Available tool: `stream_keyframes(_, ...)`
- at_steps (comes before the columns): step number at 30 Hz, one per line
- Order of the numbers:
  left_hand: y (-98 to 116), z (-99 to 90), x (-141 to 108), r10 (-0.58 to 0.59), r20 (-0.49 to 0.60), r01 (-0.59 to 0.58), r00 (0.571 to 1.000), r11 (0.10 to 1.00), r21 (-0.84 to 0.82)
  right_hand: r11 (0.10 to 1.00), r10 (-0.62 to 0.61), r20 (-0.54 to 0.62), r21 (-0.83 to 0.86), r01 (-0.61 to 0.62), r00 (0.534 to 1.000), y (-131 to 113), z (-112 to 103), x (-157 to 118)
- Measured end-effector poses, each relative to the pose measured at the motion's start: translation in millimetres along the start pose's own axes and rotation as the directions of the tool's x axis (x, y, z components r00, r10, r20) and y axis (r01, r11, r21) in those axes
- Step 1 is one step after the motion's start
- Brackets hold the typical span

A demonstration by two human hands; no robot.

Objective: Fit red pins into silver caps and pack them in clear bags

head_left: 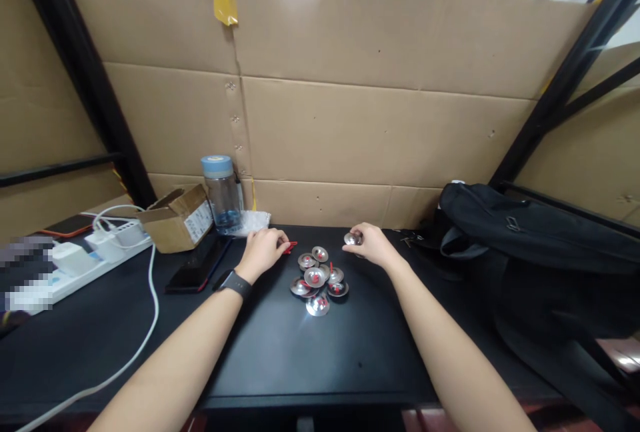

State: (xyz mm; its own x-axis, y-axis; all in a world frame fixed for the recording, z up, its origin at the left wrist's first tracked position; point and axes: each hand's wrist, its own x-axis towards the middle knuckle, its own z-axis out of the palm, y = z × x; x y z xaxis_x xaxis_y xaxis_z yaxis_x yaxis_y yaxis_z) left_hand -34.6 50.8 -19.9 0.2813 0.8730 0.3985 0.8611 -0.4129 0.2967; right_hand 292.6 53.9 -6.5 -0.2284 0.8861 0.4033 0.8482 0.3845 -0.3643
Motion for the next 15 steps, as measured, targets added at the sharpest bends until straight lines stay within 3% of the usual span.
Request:
stream_keyframes(4,-10.4,3.4,1.3,-0.011,0.034,0.010,0.999,1.000,0.028,0.986,0.148,0.135,-0.099,-0.135,0.980,27.8,-3.4,-1.6)
stream_keyframes(8,-5.2,5.8,0.5,0.023,-0.011,-0.023,1.000,0.999,0.025,0.986,0.163,0.223,-0.068,-0.152,0.961,34.7,-2.2,-3.1)
stream_keyframes(11,13.6,8.6,-2.1,0.196,-0.016,-0.197,0.980,0.980,-0.038,0.986,0.166,0.247,-0.062,-0.155,0.955,34.9,-4.6,-3.6)
stream_keyframes(15,43.2,16.4,-2.8,0.421,0.092,-0.411,0.902,0.905,-0.115,0.981,0.194,0.268,-0.080,-0.179,0.944,36.8,-10.0,-4.4)
